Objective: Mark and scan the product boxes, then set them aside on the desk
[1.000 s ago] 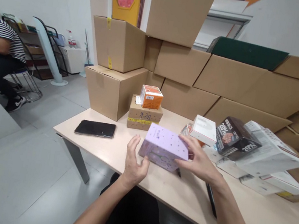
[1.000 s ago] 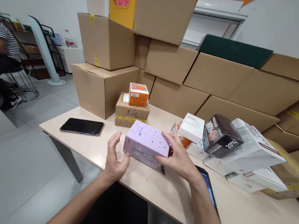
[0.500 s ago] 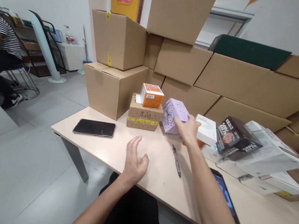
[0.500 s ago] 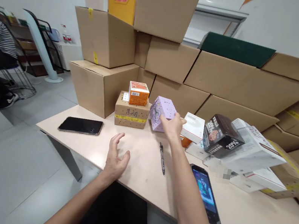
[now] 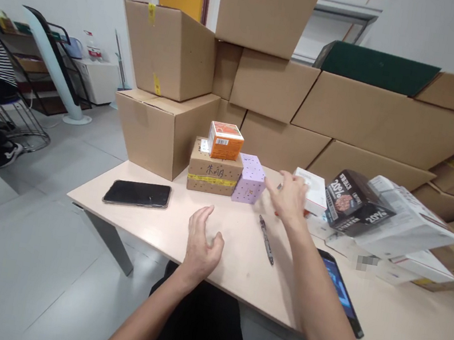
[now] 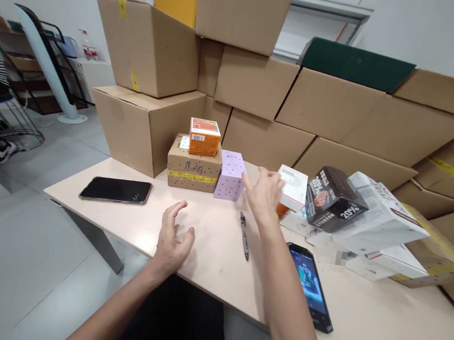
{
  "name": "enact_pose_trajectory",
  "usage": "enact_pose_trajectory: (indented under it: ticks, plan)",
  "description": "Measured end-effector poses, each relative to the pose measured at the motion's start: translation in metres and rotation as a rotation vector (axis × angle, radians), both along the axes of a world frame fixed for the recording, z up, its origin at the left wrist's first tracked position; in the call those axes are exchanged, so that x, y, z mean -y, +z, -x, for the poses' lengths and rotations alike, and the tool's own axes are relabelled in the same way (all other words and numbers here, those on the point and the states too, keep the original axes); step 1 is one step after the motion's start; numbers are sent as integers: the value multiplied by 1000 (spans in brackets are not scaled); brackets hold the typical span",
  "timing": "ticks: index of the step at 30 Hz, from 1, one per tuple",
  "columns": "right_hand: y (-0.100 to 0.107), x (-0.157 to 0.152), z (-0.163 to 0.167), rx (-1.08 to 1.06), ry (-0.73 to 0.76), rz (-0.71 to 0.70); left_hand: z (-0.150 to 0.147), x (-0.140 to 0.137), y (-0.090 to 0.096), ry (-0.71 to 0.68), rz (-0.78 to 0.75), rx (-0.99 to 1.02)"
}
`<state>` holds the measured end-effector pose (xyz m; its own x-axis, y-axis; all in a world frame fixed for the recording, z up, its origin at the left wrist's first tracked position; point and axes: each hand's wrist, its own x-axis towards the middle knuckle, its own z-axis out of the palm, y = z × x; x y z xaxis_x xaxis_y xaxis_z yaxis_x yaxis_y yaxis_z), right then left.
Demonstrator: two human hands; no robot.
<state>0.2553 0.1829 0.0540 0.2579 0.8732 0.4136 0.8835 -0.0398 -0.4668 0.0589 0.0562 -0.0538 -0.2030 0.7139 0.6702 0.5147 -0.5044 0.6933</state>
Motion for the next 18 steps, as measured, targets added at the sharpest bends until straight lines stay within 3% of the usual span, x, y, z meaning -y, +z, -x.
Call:
enact_pose_trajectory:
  ticks: [2, 4, 7, 11, 13, 18]
  plan:
    - [4, 4, -18, 142, -183, -34, 0, -1, 0, -1, -4, -10]
    - [1, 4, -33, 245, -319, 30, -1, -2, 0, 0, -2, -22]
    - [-10, 1, -46, 259, -347, 162, -1, -3, 0, 0, 14, -38]
    - [-17, 4, -48, 251, -334, 146, 1, -3, 1, -2, 42, -34]
    - [-11, 13, -50, 222, -343, 74, 2, -2, 1, -3, 61, -20]
    - [18, 67, -65, -1, -269, -336, 1, -2, 2, -23, 100, 53]
